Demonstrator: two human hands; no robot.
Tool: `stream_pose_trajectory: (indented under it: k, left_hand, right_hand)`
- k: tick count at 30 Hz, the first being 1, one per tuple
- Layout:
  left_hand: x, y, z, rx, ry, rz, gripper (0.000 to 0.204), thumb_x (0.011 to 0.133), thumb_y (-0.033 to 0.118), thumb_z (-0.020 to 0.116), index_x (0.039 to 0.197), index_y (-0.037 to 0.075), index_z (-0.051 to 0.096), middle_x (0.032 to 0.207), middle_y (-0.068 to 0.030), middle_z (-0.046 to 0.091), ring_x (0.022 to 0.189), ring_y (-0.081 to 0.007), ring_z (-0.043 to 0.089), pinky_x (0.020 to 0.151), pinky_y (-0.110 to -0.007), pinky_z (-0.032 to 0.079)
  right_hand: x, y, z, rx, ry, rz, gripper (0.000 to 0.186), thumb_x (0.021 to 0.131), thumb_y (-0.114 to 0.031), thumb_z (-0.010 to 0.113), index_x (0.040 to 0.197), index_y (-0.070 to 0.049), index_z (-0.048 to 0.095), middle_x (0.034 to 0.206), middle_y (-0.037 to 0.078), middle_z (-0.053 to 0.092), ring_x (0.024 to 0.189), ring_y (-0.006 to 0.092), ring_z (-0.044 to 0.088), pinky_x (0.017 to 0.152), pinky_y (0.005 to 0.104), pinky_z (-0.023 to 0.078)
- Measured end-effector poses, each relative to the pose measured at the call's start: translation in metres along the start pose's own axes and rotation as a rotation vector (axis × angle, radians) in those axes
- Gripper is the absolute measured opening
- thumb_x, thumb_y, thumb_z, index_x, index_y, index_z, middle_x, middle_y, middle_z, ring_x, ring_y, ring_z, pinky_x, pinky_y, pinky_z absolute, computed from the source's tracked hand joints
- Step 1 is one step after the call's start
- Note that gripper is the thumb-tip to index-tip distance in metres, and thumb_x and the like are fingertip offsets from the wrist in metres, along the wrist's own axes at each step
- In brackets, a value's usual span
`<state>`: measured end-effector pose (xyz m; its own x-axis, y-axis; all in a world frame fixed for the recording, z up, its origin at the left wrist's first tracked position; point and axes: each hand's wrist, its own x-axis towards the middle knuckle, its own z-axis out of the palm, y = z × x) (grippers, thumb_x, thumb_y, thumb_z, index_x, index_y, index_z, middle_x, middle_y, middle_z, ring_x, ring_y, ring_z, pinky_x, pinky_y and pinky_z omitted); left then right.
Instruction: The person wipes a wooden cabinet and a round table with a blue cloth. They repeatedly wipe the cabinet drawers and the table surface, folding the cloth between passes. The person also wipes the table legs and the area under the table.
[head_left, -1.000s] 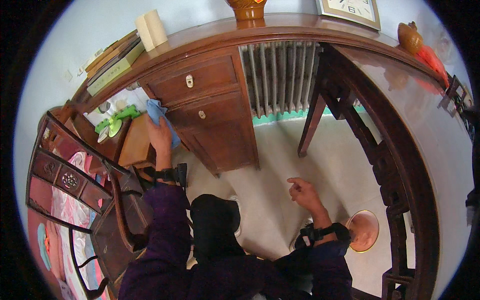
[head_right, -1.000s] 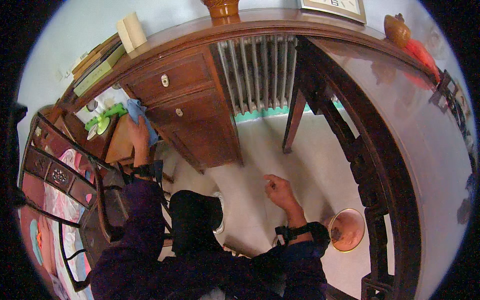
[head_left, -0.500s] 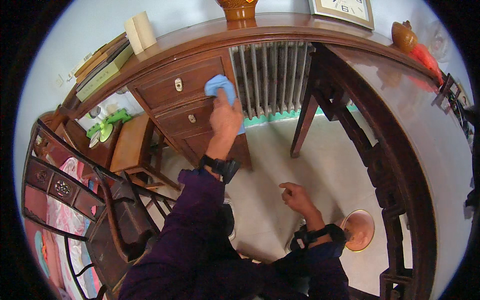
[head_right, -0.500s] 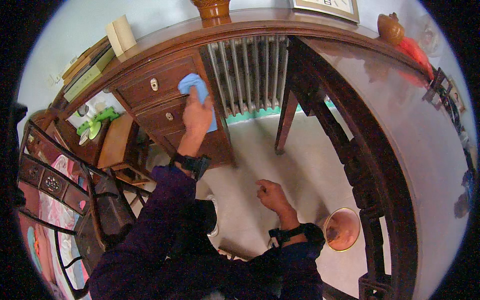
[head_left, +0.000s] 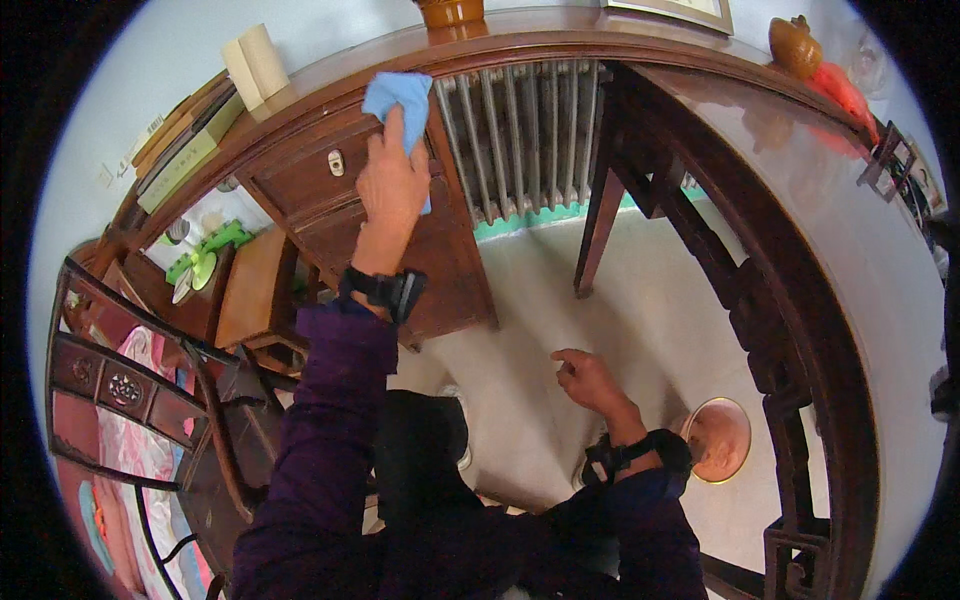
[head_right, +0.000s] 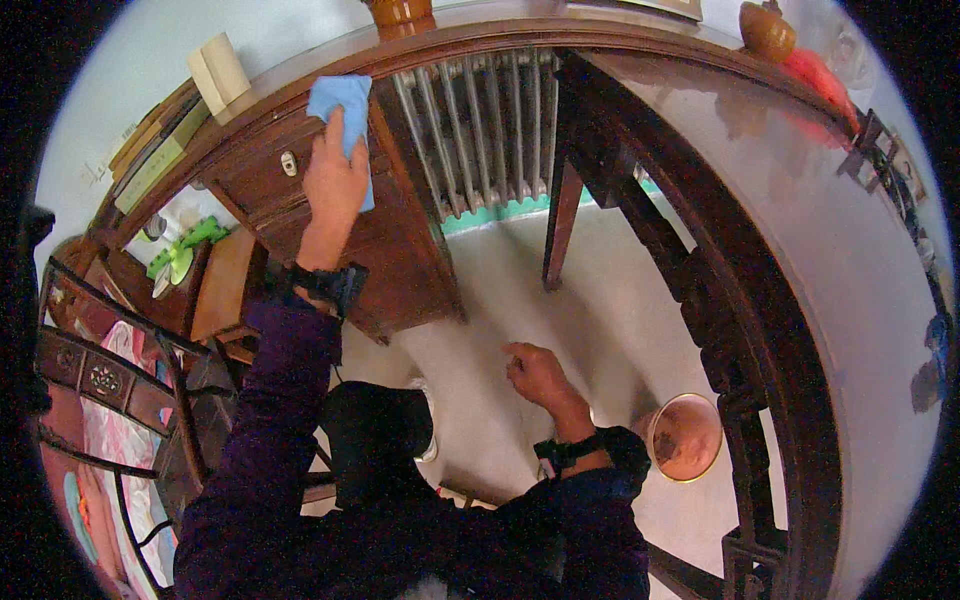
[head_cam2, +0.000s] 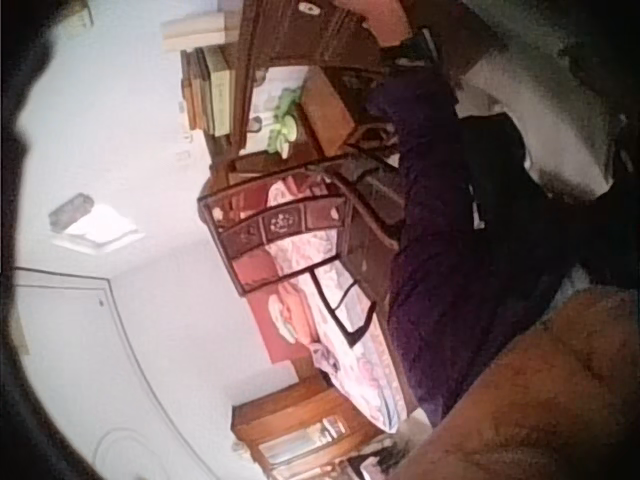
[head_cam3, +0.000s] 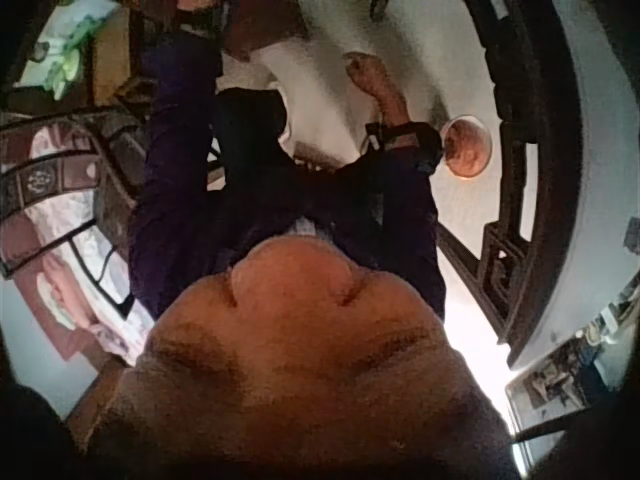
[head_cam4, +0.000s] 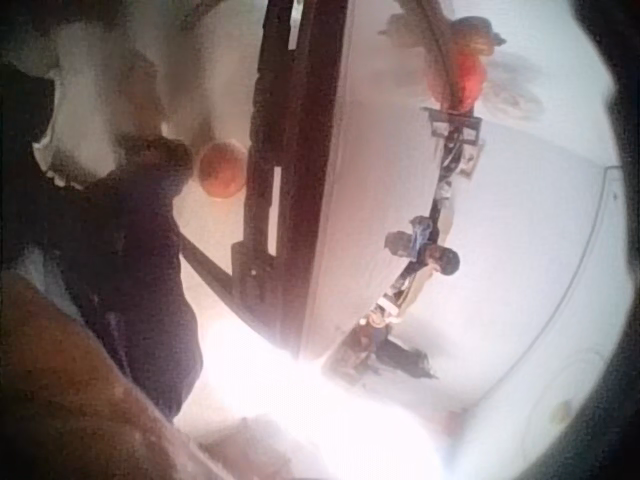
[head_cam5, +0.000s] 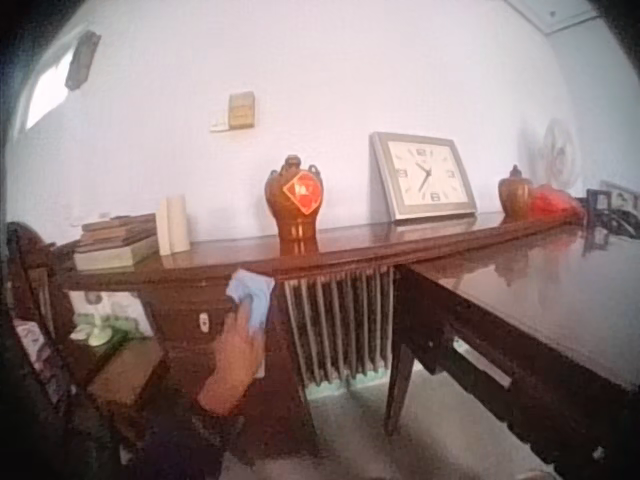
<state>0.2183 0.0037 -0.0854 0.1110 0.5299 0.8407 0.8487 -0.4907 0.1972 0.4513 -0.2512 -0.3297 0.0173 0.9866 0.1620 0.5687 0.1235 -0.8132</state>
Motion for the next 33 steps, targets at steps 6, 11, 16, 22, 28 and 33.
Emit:
stream_pose_trajectory:
  k: [6, 11, 16, 22, 28, 33]
  left_hand:
    - [-0.088, -0.007, 0.031, 0.033, -0.218, -0.024, 0.063, 0.091, 0.020, 0.062, 0.149, 0.021, 0.038, 0.102, -0.0221, 0.056, 0.080, -0.0448, 0.066, 0.065, -0.053, 0.056]
    - [-0.128, -0.018, 0.047, 0.096, -0.438, 0.011, 0.059, 0.090, 0.016, 0.062, 0.145, 0.024, 0.043, 0.100, -0.0203, 0.056, 0.084, -0.0423, 0.067, 0.069, -0.053, 0.056]
    - [-0.170, -0.046, 0.068, 0.096, -0.666, -0.027, 0.058, 0.088, 0.020, 0.062, 0.144, 0.024, 0.048, 0.103, -0.0233, 0.063, 0.088, -0.0438, 0.067, 0.074, -0.055, 0.055]
    - [-0.186, -0.103, 0.030, 0.152, -0.810, -0.176, 0.056, 0.084, 0.024, 0.064, 0.139, 0.022, 0.055, 0.110, -0.0229, 0.069, 0.097, -0.0425, 0.068, 0.083, -0.052, 0.055]
    - [-0.093, -0.065, -0.037, 0.023, -0.381, -0.003, 0.059, 0.086, 0.025, 0.069, 0.143, 0.026, 0.052, 0.107, -0.0221, 0.066, 0.093, -0.0433, 0.066, 0.081, -0.052, 0.054]
    - [-0.005, -0.009, -0.062, 0.113, -0.282, 0.050, 0.064, 0.086, 0.023, 0.069, 0.146, 0.028, 0.047, 0.106, -0.0217, 0.062, 0.088, -0.0439, 0.066, 0.073, -0.050, 0.055]
  right_hand:
    - [0.001, -0.001, 0.000, -0.121, -0.027, 0.002, 0.029, 0.085, -0.008, 0.063, 0.112, -0.003, 0.070, 0.087, 0.020, 0.068, 0.073, 0.0286, 0.067, 0.069, 0.0386, 0.053]
    - [0.000, 0.000, 0.003, -0.076, -0.091, 0.031, 0.031, 0.085, -0.009, 0.063, 0.114, -0.003, 0.069, 0.089, 0.022, 0.069, 0.074, 0.0301, 0.068, 0.070, 0.0388, 0.054]
    - [-0.004, 0.002, -0.001, -0.111, -0.076, 0.016, 0.031, 0.086, -0.009, 0.064, 0.116, -0.002, 0.068, 0.087, 0.019, 0.069, 0.072, 0.0271, 0.066, 0.069, 0.0380, 0.053]
    - [-0.002, -0.001, -0.002, -0.109, -0.146, 0.077, 0.034, 0.084, -0.010, 0.060, 0.117, -0.004, 0.067, 0.107, 0.024, 0.069, 0.098, 0.0411, 0.066, 0.086, 0.0464, 0.053]
    - [0.005, 0.001, 0.006, -0.093, -0.115, -0.001, 0.032, 0.084, -0.005, 0.065, 0.116, -0.002, 0.068, 0.086, 0.017, 0.070, 0.074, 0.0264, 0.067, 0.072, 0.0368, 0.053]
    - [0.004, 0.003, 0.000, -0.112, -0.231, 0.204, 0.037, 0.082, -0.011, 0.065, 0.119, -0.004, 0.067, 0.097, 0.024, 0.071, 0.087, 0.0332, 0.071, 0.082, 0.0421, 0.056]
